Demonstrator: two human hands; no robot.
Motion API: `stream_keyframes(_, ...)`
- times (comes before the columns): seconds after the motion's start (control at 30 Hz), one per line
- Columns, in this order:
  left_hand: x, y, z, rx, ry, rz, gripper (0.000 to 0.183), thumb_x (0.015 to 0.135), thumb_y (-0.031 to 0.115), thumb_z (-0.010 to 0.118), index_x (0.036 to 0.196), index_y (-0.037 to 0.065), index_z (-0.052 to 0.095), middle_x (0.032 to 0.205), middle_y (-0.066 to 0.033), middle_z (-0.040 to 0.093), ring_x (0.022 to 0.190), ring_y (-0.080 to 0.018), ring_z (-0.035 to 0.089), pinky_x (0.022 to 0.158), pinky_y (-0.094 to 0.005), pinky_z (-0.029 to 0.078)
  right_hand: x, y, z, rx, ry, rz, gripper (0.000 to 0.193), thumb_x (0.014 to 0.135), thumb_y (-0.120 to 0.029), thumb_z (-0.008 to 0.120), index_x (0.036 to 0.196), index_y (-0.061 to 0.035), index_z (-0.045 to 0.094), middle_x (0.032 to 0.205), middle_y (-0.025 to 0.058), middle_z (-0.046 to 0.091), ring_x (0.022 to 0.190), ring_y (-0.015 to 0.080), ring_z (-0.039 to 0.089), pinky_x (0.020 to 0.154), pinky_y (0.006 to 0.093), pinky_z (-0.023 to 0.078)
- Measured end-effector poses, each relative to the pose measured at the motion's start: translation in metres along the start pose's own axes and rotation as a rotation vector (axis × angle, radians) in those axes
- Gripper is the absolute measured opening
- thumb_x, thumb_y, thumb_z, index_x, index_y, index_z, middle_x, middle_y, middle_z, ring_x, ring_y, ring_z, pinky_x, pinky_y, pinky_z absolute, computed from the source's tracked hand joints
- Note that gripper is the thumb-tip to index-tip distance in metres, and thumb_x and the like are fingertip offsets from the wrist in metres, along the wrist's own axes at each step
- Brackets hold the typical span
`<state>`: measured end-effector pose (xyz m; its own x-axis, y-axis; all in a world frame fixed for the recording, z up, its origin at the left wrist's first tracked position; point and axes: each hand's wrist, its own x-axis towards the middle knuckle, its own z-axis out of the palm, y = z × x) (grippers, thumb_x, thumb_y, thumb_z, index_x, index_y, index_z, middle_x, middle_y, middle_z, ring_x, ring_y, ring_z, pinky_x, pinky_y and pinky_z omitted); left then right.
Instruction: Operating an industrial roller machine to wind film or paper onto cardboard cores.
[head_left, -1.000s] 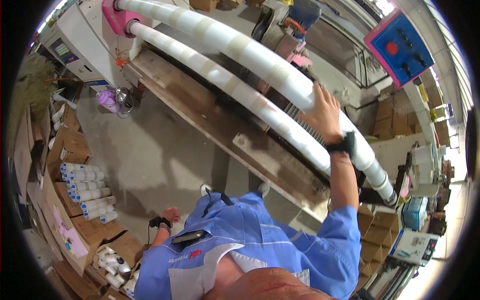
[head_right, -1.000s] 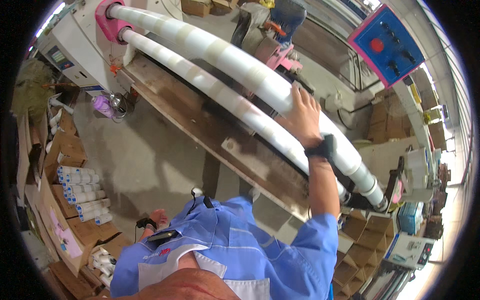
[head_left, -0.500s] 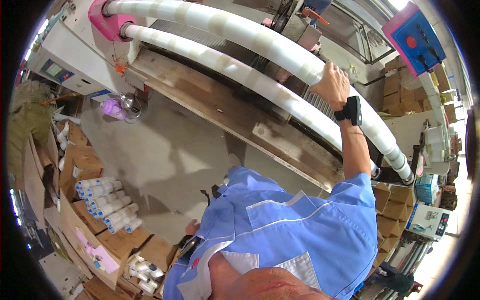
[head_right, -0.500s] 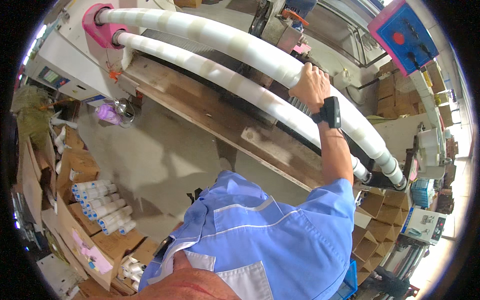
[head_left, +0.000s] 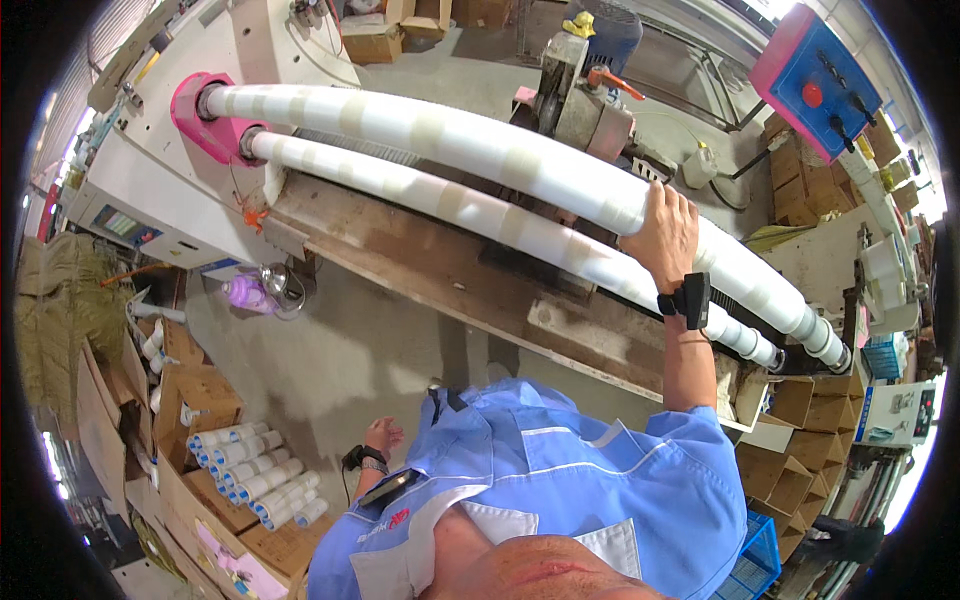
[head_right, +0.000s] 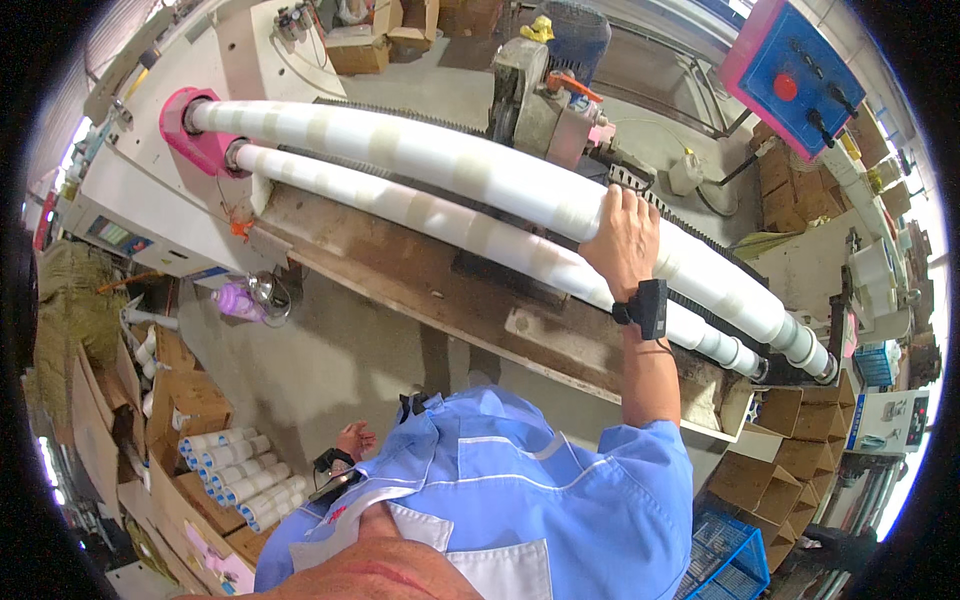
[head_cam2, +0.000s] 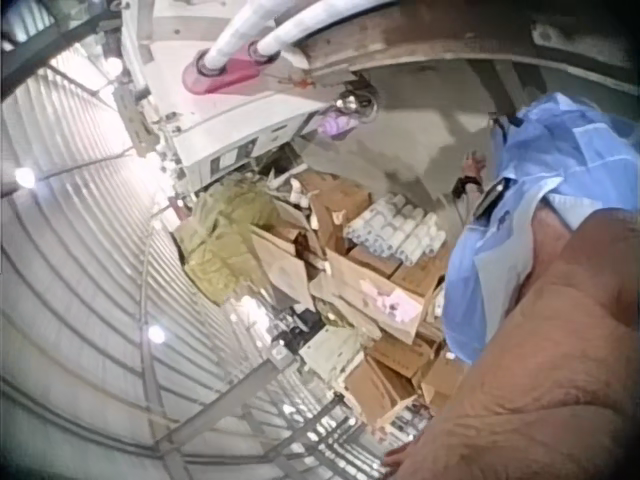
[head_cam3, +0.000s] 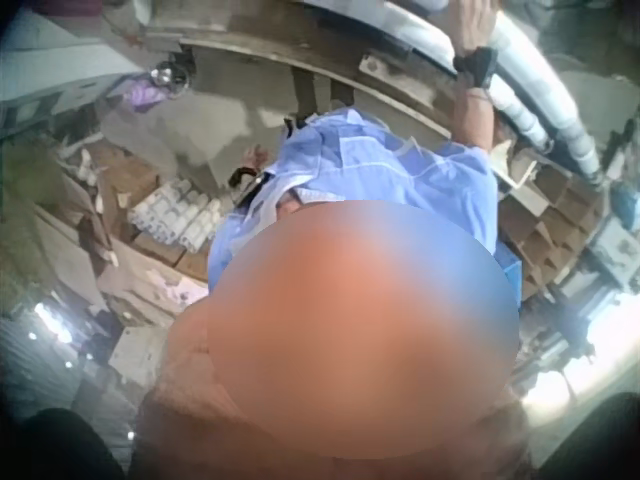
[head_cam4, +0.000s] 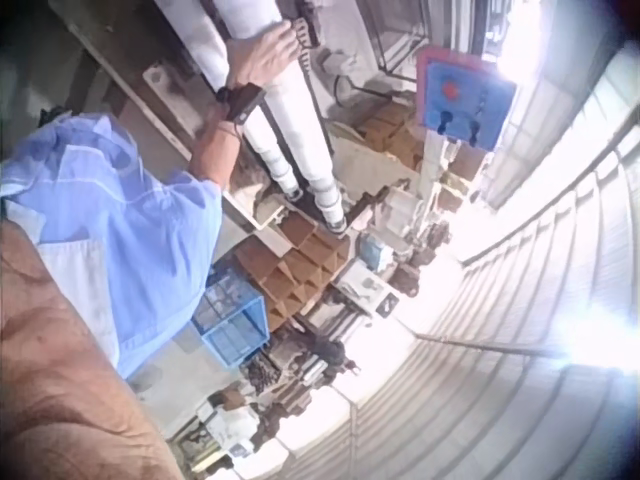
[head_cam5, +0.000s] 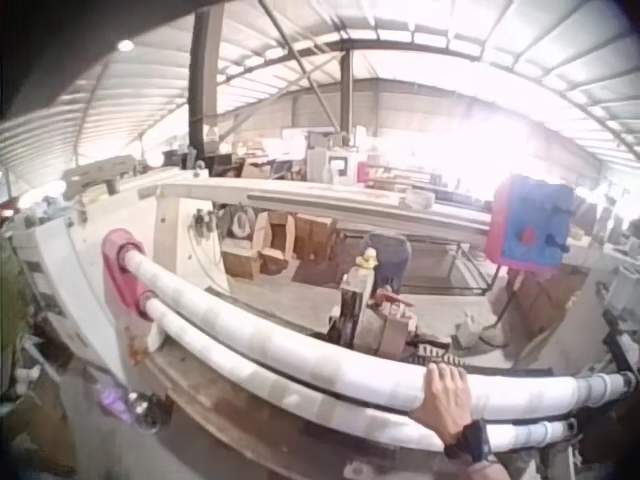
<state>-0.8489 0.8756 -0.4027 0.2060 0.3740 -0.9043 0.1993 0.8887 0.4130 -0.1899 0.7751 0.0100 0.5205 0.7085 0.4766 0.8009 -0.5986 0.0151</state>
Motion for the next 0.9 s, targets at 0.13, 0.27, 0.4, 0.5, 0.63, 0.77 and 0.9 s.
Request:
stream_keyframes(0.13, -0.032, 0.089, 0.053, 0.237, 0.091, 0.156, 0.035, 0.092, 0.033, 0.063, 0.113, 0.006, 0.060, 0.082, -0.0130, 0.068, 0.069, -0.0250, 0.066, 0.061, -0.0368, 0.054, -0.004, -0.004, 0.005, -0.019, 0.025, 0.032, 0.068, 0.055, -0.016, 0.077, 0.117, -0.0017, 0.054, 0.114, 0.0158, 0.062, 0.109, 0.0343, 0.058, 0.095, 0.0436, 0.043)
stream_keyframes(0.27, -0.012, 0.108, 0.031, 0.363, -0.016, 0.121, 0.039, 0.091, 0.038, 0.064, 0.112, 0.005, 0.061, 0.084, -0.0131, 0.069, 0.073, -0.0249, 0.067, 0.064, -0.0380, 0.053, -0.007, -0.014, 0.005, -0.050, 0.056, 0.068, 0.068, 0.055, -0.013, 0.076, 0.119, -0.0025, 0.053, 0.115, 0.0154, 0.062, 0.110, 0.0343, 0.057, 0.097, 0.0437, 0.042)
stream_keyframes(0.4, 0.006, 0.111, -0.014, 0.722, 0.003, 0.291, 0.040, 0.089, 0.042, 0.062, 0.099, 0.003, 0.066, 0.082, -0.0126, 0.070, 0.075, -0.0234, 0.068, 0.064, -0.0345, 0.051, -0.004, -0.020, 0.006, -0.108, 0.083, 0.098, 0.060, 0.057, -0.009, 0.071, 0.114, -0.0028, 0.055, 0.110, 0.0149, 0.062, 0.109, 0.0336, 0.058, 0.096, 0.0434, 0.041)
stream_keyframes(0.5, 0.058, 0.095, -0.099, 1.283, -0.078, 0.597, 0.031, 0.090, 0.033, 0.057, 0.095, 0.006, 0.071, 0.085, -0.0142, 0.071, 0.078, -0.0282, 0.068, 0.068, -0.0400, 0.050, 0.001, -0.020, 0.006, -0.109, 0.057, 0.104, 0.059, 0.058, -0.008, 0.069, 0.114, -0.0032, 0.054, 0.111, 0.0153, 0.062, 0.108, 0.0347, 0.057, 0.096, 0.0448, 0.041)
stream_keyframes(0.63, 0.042, 0.110, -0.106, 1.460, -0.115, 0.593, 0.026, 0.091, 0.025, 0.052, 0.104, 0.012, 0.069, 0.079, -0.0112, 0.068, 0.072, -0.0280, 0.064, 0.068, -0.0436, 0.051, 0.000, -0.018, 0.010, -0.132, 0.033, 0.133, 0.060, 0.061, -0.008, 0.067, 0.119, -0.0039, 0.053, 0.115, 0.0165, 0.062, 0.114, 0.0352, 0.056, 0.102, 0.0459, 0.038)
stream_keyframes(0.77, 0.051, 0.115, -0.100, 0.959, -0.165, 0.313, 0.024, 0.091, 0.024, 0.056, 0.106, 0.009, 0.067, 0.076, -0.0101, 0.067, 0.070, -0.0235, 0.064, 0.064, -0.0381, 0.050, -0.001, -0.017, 0.008, -0.150, 0.004, 0.164, 0.060, 0.062, -0.008, 0.067, 0.120, -0.0035, 0.053, 0.118, 0.0168, 0.061, 0.116, 0.0350, 0.055, 0.103, 0.0466, 0.038)
stream_keyframes(0.9, 0.085, 0.107, -0.095, 0.466, -0.189, 0.299, 0.028, 0.089, 0.030, 0.065, 0.105, 0.007, 0.066, 0.080, -0.0102, 0.066, 0.071, -0.0223, 0.064, 0.065, -0.0340, 0.050, -0.001, -0.020, 0.012, -0.147, 0.026, 0.157, 0.060, 0.062, -0.008, 0.067, 0.120, -0.0035, 0.053, 0.117, 0.0167, 0.062, 0.115, 0.0349, 0.055, 0.103, 0.0465, 0.037)
